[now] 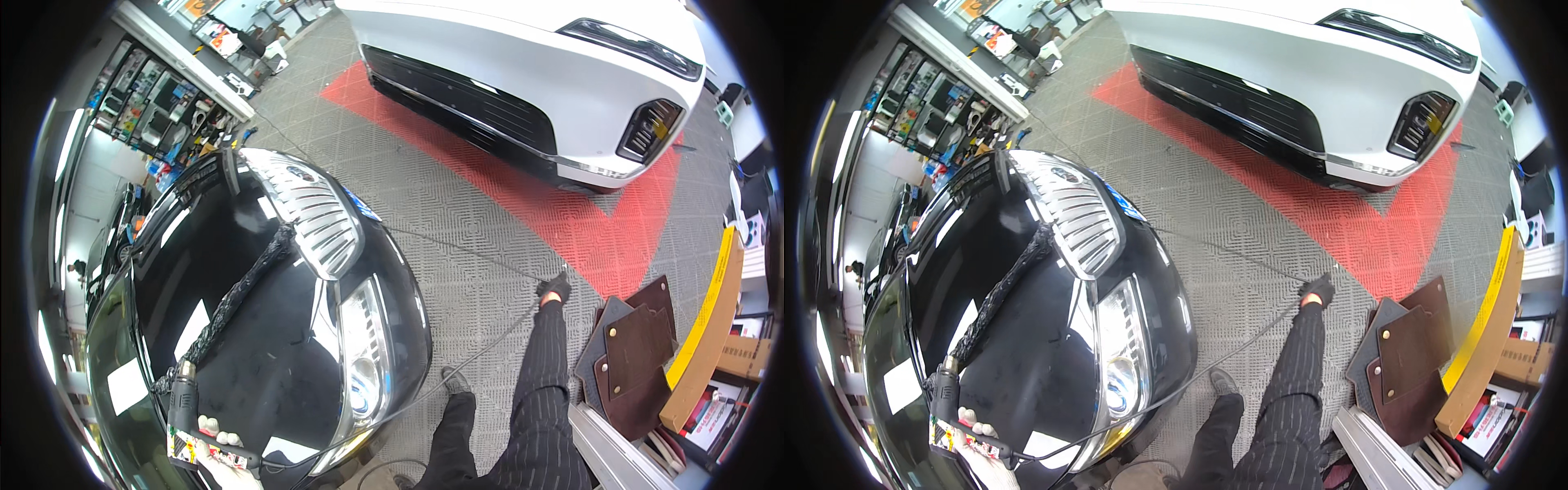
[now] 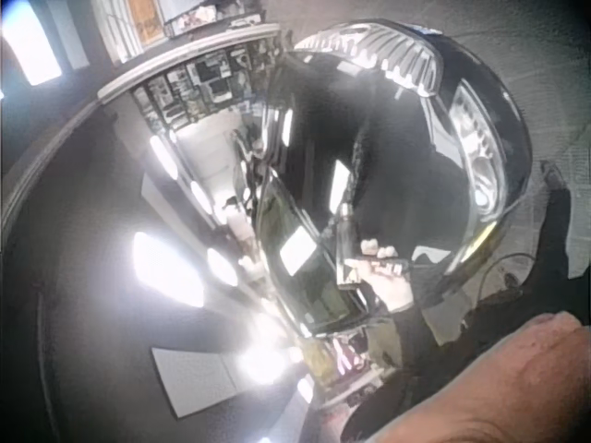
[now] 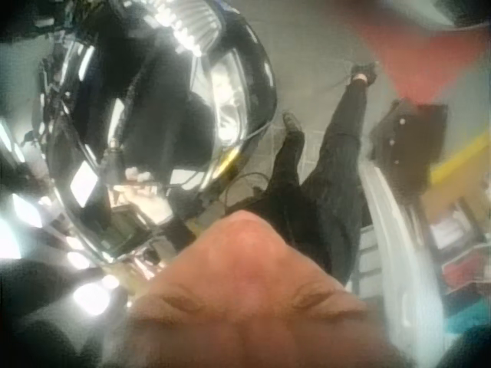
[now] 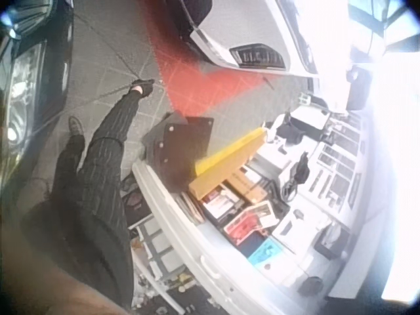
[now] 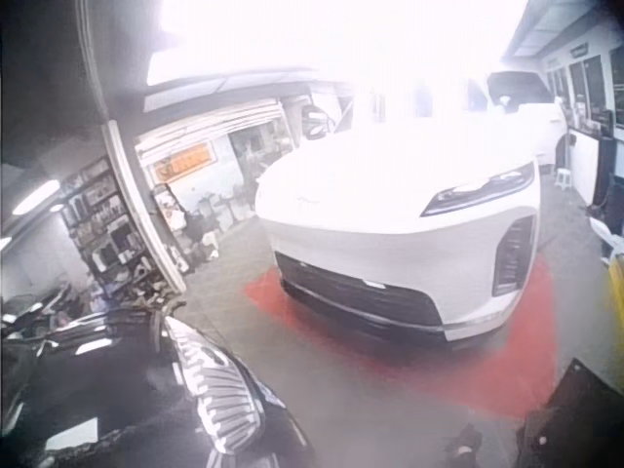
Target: The person applies a black vinyl wrap to the hood of a black car. They use a heat gun to warm the material and a squeegee to smooth it, working from the center toward the edges and around the front grille.
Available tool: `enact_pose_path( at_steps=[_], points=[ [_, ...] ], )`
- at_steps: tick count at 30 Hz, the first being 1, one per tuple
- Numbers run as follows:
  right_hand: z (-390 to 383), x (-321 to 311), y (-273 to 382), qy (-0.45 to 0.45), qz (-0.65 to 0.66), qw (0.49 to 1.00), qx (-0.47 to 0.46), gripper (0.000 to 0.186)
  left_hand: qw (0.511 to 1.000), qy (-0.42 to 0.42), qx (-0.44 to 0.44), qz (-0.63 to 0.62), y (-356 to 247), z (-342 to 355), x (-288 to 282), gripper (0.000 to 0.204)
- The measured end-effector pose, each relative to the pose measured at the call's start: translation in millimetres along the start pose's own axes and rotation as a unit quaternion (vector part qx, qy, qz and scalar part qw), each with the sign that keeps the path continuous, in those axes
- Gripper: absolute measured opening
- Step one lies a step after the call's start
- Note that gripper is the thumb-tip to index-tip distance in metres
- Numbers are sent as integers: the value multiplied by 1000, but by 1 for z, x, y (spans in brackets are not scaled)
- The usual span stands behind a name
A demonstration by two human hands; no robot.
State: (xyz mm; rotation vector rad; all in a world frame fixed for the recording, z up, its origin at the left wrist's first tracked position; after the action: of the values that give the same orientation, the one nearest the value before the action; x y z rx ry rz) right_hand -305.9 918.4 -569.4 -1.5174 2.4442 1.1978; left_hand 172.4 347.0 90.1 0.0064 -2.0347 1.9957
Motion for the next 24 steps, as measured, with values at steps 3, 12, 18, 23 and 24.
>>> enact_pose_path(
  at_steps=[3, 12, 18, 23, 24],
  points=[
    [-29, -16, 15, 38, 206, 976, 49, 66, 1000, -4, 10, 16, 7, 1, -17, 47],
    [-136, 18, 51, 185, 261, 947, -16, 63, 991, 67, -46, -104, 23, 21, -71, 47],
    [-335, 43, 163, 417, 107, 881, -197, 61, 991, -8, -12, -133, -5, 13, -124, 48],
    [-585, 12, 238, 554, 81, 746, -361, 47, 985, -46, 54, -157, -40, -6, -177, 50],
    [-632, -1, 240, 571, 72, 711, -403, 45, 985, -70, 59, -146, -45, -11, -193, 50]
  ],
)
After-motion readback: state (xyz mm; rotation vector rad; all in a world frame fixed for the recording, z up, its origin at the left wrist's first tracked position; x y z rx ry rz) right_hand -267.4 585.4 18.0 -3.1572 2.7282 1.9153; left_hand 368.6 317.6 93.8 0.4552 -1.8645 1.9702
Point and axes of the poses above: each hand's wrist, its own z-axis towards the middle knuckle, its own x-axis out of the palm, y = z × x, the point moved 6 cm from there along z, towards the middle knuckle, and after that the axes turned 7 degrees about x, right-handed, at the moved point
